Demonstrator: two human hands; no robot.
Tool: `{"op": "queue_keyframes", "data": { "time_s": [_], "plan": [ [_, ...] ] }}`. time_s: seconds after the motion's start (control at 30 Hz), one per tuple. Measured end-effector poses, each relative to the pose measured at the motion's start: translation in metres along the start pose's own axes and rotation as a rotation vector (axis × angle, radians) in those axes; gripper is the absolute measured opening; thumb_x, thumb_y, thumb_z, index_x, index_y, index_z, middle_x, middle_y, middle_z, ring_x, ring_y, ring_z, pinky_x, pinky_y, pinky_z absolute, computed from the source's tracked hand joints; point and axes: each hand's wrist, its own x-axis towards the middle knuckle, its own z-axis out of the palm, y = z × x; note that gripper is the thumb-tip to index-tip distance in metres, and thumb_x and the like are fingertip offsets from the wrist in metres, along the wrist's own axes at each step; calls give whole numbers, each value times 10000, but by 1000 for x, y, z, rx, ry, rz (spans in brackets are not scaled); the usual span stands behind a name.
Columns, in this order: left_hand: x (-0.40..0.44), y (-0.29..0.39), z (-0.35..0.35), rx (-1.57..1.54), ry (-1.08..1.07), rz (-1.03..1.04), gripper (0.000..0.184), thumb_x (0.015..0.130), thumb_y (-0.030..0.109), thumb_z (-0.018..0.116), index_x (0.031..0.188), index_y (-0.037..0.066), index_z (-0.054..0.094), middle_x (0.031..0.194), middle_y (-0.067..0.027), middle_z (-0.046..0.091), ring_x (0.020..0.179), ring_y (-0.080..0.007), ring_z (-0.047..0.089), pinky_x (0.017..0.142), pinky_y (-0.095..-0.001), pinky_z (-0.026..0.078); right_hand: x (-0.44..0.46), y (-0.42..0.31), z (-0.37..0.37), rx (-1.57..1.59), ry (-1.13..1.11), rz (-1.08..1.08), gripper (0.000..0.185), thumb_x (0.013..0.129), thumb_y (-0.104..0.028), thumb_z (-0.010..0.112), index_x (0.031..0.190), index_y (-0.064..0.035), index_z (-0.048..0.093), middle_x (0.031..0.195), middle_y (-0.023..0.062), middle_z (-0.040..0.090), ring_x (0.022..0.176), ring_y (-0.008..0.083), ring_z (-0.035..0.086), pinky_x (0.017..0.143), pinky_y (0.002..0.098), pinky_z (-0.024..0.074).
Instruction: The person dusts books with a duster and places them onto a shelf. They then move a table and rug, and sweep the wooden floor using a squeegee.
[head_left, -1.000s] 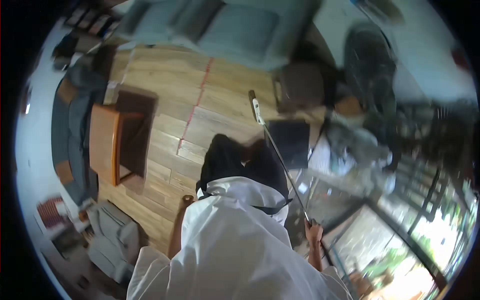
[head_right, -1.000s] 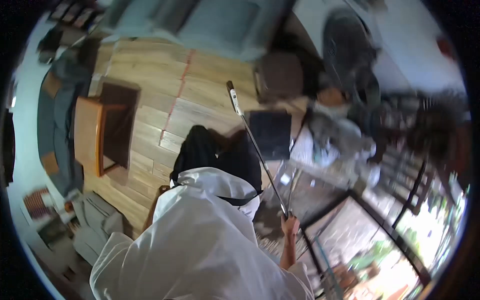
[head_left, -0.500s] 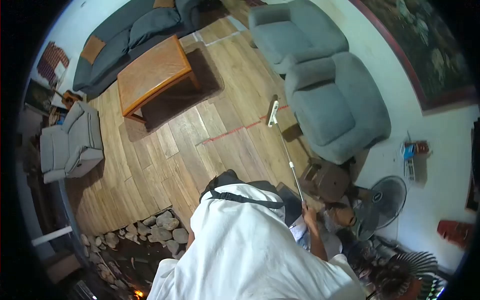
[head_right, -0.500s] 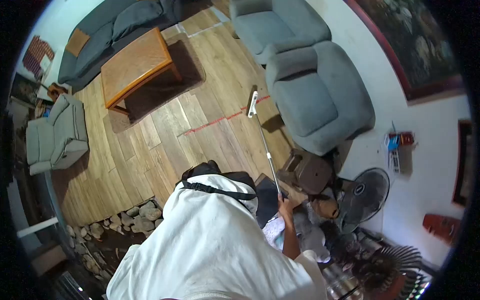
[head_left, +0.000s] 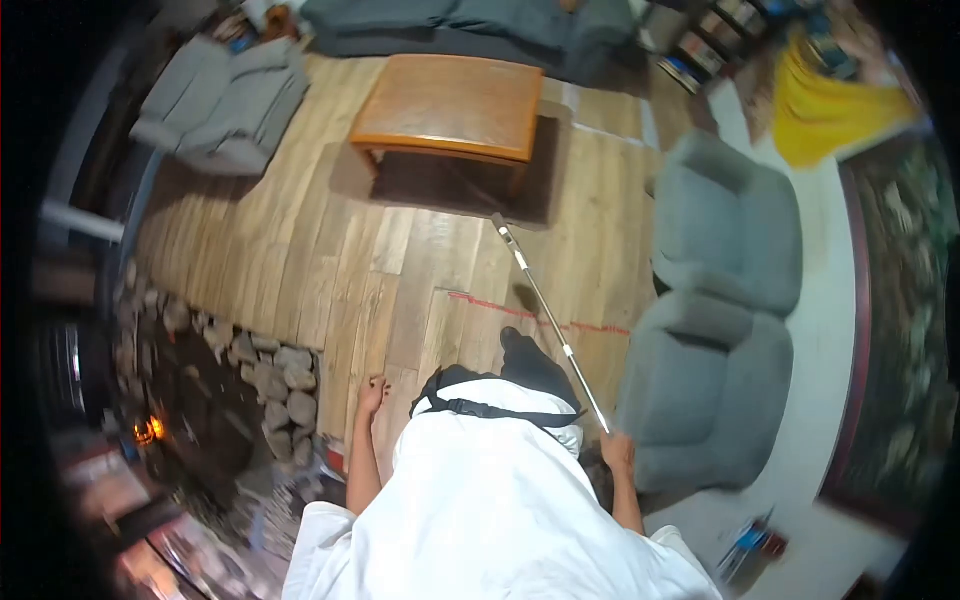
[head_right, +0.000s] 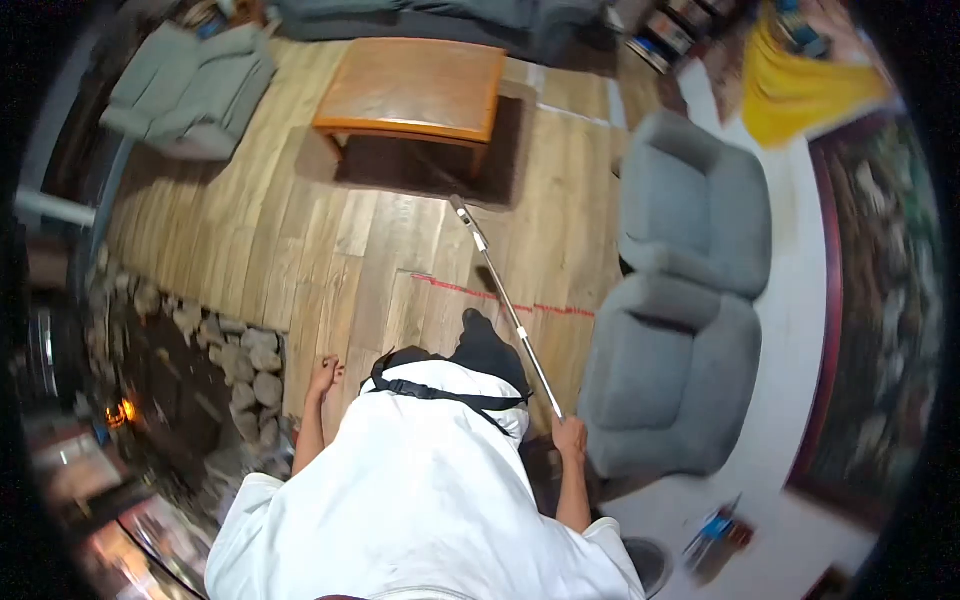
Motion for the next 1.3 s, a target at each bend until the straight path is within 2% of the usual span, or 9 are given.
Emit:
{"op": "queue_keyframes", "data": {
  "time_s": [0.17, 0.27, 0.37, 0.53, 0.6, 0.87, 1.17, 1.23, 1.3],
  "plan": [
    [-61, 2, 48, -64, 87, -161, 328, 927, 286, 567, 1156, 51, 574, 919, -117, 695, 755, -168, 648, 591, -300, 491, 120, -70, -50, -116, -121, -252, 646, 863, -540, 563, 968, 86, 682, 899, 350, 627, 891, 486, 627, 803, 512, 492],
    [-94, -53, 76, -191, 132, -339, 349, 911, 277, 605, 1174, 50, 575, 921, -122, 695, 763, -166, 653, 590, -314, 493, 150, -164, -93, -236, -138, -382, 606, 857, -524, 577, 958, 62, 696, 894, 334, 635, 876, 483, 629, 790, 516, 496],
    [-126, -117, 105, -70, 201, -352, 356, 897, 270, 631, 1175, 54, 581, 895, -114, 690, 763, -176, 651, 643, -328, 509, 179, -246, -101, -331, -10, -545, 539, 851, -478, 605, 965, 43, 687, 872, 308, 645, 849, 471, 636, 761, 506, 503],
    [-138, -123, 119, -152, 240, -532, 350, 900, 265, 629, 1173, 51, 582, 894, -111, 686, 763, -176, 645, 664, -327, 509, 221, -381, -69, -316, 124, -728, 508, 859, -455, 607, 933, 43, 673, 860, 284, 656, 828, 462, 640, 752, 493, 506],
    [-123, -113, 102, -210, 261, -559, 348, 901, 263, 629, 1172, 50, 582, 893, -109, 684, 764, -176, 643, 672, -326, 510, 247, -445, -44, -486, -163, -693, 515, 902, -487, 550, 945, 8, 687, 962, 296, 649, 877, 460, 639, 764, 511, 500],
    [2, -55, -59, -294, 354, -474, 338, 905, 255, 626, 1168, 47, 584, 890, -104, 678, 765, -177, 633, 705, -323, 510, 201, -667, -42, -596, -68, -787, 631, 937, -565, 441, 907, 11, 697, 909, 289, 658, 922, 453, 634, 808, 501, 504],
    [206, 43, -386, -194, 706, -122, 329, 910, 246, 623, 1165, 43, 585, 887, -98, 672, 766, -178, 624, 738, -321, 511, 146, -922, -16, -660, -72, -761, 627, 915, -570, 494, 900, 21, 706, 886, 262, 676, 899, 419, 657, 803, 474, 524],
    [252, 59, -444, -408, 824, 39, 277, 933, 210, 592, 1148, 35, 580, 882, -85, 660, 704, -136, 591, 676, -295, 496, 148, -990, 6, -657, -76, -786, 611, 908, -557, 518, 891, 24, 704, 886, 262, 676, 899, 417, 658, 805, 475, 524],
    [281, 73, -481, -465, 791, 3, 232, 942, 160, 560, 1141, 43, 579, 870, -74, 655, 728, -126, 605, 653, -266, 488, 146, -1054, 26, -657, -88, -803, 595, 901, -545, 541, 882, 27, 703, 887, 262, 677, 900, 416, 659, 807, 475, 524]
  ]
}}
